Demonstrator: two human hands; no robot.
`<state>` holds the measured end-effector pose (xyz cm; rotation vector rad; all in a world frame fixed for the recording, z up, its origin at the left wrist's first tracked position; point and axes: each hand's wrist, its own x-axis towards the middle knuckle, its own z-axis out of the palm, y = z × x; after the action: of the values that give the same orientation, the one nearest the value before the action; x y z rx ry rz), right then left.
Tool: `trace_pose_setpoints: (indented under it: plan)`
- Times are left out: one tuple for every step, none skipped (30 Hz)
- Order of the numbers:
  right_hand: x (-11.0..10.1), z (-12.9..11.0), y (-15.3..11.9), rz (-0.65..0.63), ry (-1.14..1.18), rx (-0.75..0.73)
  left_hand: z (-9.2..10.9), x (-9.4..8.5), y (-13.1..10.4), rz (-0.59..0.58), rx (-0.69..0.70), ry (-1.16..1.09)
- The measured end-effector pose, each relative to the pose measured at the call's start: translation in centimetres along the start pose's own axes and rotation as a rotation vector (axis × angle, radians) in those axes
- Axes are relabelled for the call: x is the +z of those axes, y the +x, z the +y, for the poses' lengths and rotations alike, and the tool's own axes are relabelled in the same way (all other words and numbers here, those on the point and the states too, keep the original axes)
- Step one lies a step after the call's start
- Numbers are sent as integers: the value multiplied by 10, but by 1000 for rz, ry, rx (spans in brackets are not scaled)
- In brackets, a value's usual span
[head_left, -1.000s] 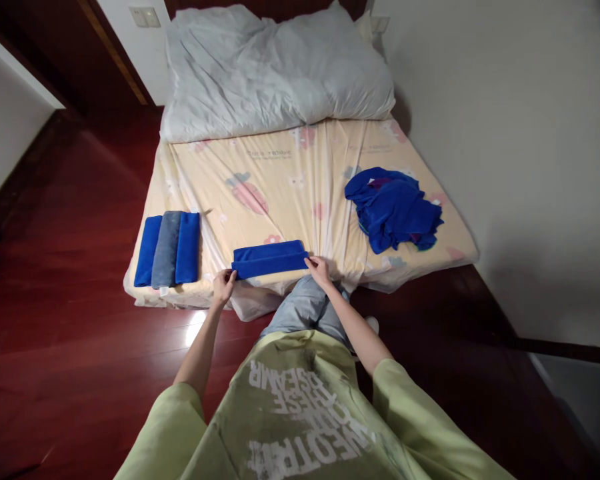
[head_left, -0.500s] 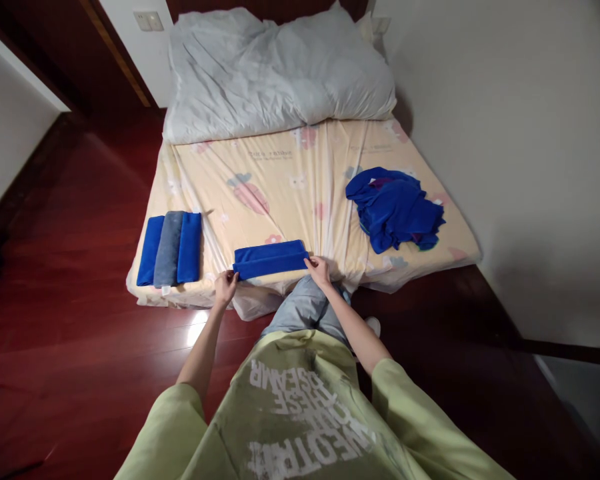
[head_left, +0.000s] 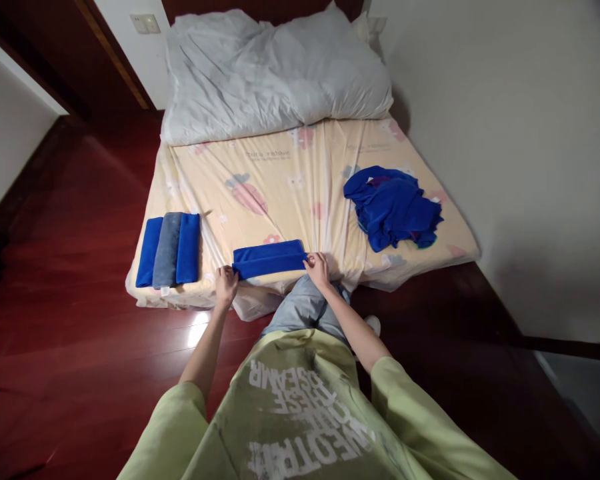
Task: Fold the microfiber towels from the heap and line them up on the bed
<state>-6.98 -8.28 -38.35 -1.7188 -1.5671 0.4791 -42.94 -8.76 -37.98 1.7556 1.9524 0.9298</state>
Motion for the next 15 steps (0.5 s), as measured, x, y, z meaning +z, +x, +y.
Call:
trace_pose_setpoints:
  plan:
    - [-2, -3, -1, -20, -44, -60, 3, -1, -1, 15, 38, 52]
    - [-4, -6, -2, -51, -85, -116, 7, -1, -2, 16, 83, 104]
    - [-6, -9, -3, -89, -118, -164, 10, -2, -4, 4, 133, 149]
    - [-7, -10, -4, -129, -143, -203, 13, -3, -5, -17, 182, 183]
    - [-8, -12, -4, -166, -159, -233, 16, -3, -5, -45, 226, 203]
    - [-8, -12, -4, -198, -167, -251, 18, -3, -6, -78, 261, 212]
    - [-8, -12, -4, -225, -170, -261, 19, -3, -6, -108, 281, 211]
    - [-8, -12, -4, -245, -170, -262, 19, -2, -7, -136, 289, 204]
    - [-8, -11, -4, -256, -170, -259, 18, -2, -7, -158, 288, 190]
    - [-8, -10, -4, -262, -169, -255, 16, -2, -7, -174, 282, 172]
    - [-8, -9, -5, -263, -165, -253, 14, -2, -7, -189, 277, 152]
    - [-9, -9, -5, -261, -159, -255, 11, -2, -7, -201, 274, 133]
    - [-9, -8, -6, -258, -151, -260, 8, -3, -8, -216, 278, 115]
    - [-10, -7, -7, -257, -145, -269, 5, -3, -8, -232, 288, 98]
    - [-11, -6, -8, -258, -141, -280, 3, -4, -8, -248, 303, 86]
